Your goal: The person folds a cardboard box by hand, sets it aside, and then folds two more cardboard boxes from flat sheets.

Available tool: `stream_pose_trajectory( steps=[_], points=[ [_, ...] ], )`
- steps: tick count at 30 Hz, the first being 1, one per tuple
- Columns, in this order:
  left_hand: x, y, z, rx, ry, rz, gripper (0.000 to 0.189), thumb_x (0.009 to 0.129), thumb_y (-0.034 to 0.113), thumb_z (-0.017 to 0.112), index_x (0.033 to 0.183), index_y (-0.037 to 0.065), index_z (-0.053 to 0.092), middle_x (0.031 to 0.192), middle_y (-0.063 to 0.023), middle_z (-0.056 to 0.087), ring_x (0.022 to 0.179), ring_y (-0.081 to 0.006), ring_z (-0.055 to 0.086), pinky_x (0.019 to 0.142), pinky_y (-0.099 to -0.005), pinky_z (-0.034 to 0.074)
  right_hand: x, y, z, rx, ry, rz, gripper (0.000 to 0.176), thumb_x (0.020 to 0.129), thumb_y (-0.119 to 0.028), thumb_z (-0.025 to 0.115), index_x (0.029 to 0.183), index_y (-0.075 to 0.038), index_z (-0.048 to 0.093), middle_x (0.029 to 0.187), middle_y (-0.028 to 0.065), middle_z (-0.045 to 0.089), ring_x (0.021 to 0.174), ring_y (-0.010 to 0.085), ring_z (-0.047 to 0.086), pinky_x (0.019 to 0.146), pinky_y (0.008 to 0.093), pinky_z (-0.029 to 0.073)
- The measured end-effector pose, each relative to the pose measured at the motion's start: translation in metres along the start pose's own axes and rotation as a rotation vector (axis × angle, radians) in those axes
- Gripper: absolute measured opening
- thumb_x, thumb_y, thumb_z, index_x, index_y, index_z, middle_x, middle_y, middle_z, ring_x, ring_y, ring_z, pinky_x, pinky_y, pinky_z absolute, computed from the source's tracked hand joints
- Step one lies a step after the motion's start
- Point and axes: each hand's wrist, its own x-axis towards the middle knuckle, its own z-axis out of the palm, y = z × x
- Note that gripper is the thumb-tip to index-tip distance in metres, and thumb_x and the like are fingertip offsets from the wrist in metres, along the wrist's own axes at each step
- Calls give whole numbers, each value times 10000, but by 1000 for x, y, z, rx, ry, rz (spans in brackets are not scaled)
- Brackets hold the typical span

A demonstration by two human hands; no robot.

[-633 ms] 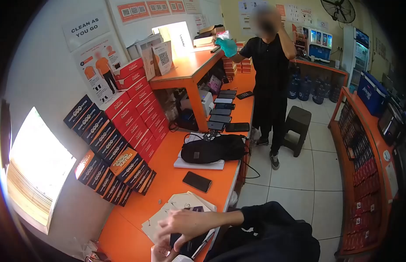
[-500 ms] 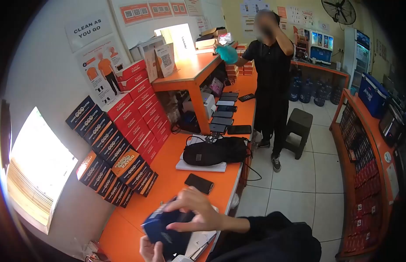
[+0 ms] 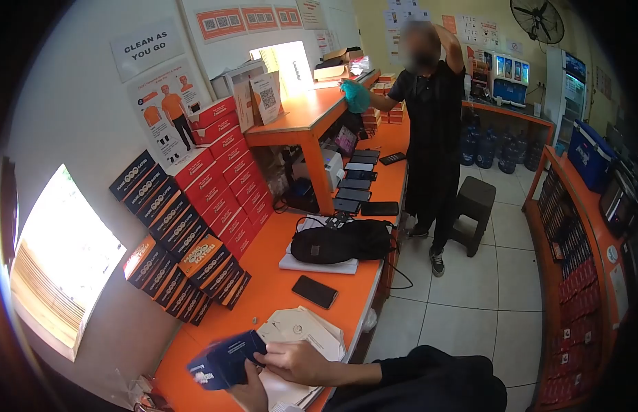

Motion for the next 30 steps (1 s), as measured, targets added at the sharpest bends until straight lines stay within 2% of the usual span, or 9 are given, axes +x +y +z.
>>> stream_pose_trajectory(
  steps=[2,3,10,11,14,17,21,24,30],
  points=[
    [21,-34,8,-363,-15,124,379,872,76,609,1228,42,483,1108,-103,606,933,-194,619,739,-269,516,-1,14,-10,-2,-212,-84,187,819,-112,632,996,-55,656,829,67,572,654,269,582,561,375,470],
    [-10,39,-18,132,0,182,457,873,372,607,1159,16,586,1103,-204,622,1015,-330,595,894,-370,446,0,15,-13,32,-230,-84,188,811,-114,641,988,-52,656,836,69,581,656,262,589,563,368,472],
    [-16,21,14,287,373,715,416,827,98,676,1182,-38,506,1064,-175,599,923,-290,602,848,-377,470,-1,16,-17,513,-203,153,213,753,-147,725,928,-43,662,960,93,646,823,225,639,679,305,491],
    [-9,-7,26,-388,7,298,496,798,53,688,1228,-35,458,1064,-181,600,936,-293,610,851,-385,474,7,20,-22,585,-169,52,209,751,-148,730,922,-48,662,991,91,641,860,236,633,703,313,489],
    [-12,17,23,-964,-88,55,393,859,22,594,1233,26,473,1133,-126,590,955,-207,610,763,-298,515,36,21,-48,382,-192,-183,259,713,-184,767,850,-63,584,1173,96,571,981,283,597,789,364,473],
    [-25,14,30,-742,-336,272,468,831,25,627,1254,18,428,1162,-153,535,1043,-238,567,811,-355,503,39,29,-46,356,-644,60,339,669,-197,789,808,-72,506,1240,122,538,1036,277,577,824,352,462],
    [-28,5,-5,-29,-631,814,493,758,-18,694,1203,-10,481,1061,-174,611,951,-284,613,842,-394,480,42,57,-73,313,-526,-11,341,654,-216,781,811,-107,498,1061,51,573,933,253,581,745,346,440],
    [-9,17,-73,-463,-959,760,436,811,139,674,1195,38,494,1075,-159,613,960,-286,612,836,-413,488,46,61,-84,391,-506,-107,296,595,-149,816,778,-126,584,1171,57,570,1068,239,517,857,357,404],
    [36,32,-41,-375,-989,758,1267,494,483,884,1419,2,163,1399,-256,239,1311,-405,293,1078,-455,191,42,32,-41,777,-886,-228,161,712,-212,761,819,-100,717,1309,127,502,1225,326,433,1025,436,332]
  ],
)
